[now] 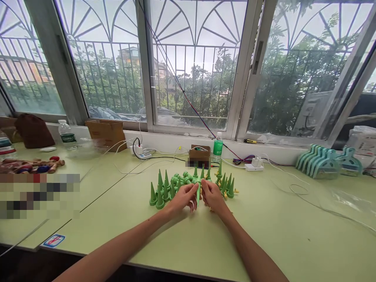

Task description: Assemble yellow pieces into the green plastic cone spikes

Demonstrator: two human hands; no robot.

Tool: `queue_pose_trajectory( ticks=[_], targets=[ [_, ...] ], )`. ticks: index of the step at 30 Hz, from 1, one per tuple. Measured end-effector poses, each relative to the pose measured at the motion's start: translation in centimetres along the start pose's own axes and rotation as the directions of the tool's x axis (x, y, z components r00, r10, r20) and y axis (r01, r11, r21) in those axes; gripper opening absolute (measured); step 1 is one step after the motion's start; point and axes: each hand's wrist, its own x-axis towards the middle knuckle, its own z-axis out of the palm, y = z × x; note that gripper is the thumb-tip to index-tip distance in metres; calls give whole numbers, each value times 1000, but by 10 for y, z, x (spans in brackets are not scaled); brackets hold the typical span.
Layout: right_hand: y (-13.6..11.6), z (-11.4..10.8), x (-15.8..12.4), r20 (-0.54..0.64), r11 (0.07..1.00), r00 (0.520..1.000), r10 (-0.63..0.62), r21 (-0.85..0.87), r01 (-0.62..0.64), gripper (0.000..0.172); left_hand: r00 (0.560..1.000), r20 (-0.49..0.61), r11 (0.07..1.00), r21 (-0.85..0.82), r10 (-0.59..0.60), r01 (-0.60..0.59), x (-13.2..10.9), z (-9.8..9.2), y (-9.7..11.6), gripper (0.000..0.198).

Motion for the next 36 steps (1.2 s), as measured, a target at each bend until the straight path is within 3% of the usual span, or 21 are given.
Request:
queue_pose_trajectory(
  ticks=[11,21,26,31,36],
  targets=[
    [-1,2,-2,3,998,999,53,32,-53,56,996,-10,995,56,87,-87,-3,-3,-2,49],
    [-3,2,-1,19,980,988,152,124,-153,64,981,-29,958,220,193,-182,-6,-3,-5,36],
    [-1,0,-2,72,962,984,161,210,-173,63,954,-36,902,338,297,-268,-7,-2,-2,28],
    [-5,-1,-2,131,923,966,221,293,-250,62,905,-13,785,504,425,-361,-7,-4,-4,22],
    [-8,1,0,118,916,965,236,305,-261,64,883,-19,739,556,470,-381,-6,-4,-8,17]
  ],
)
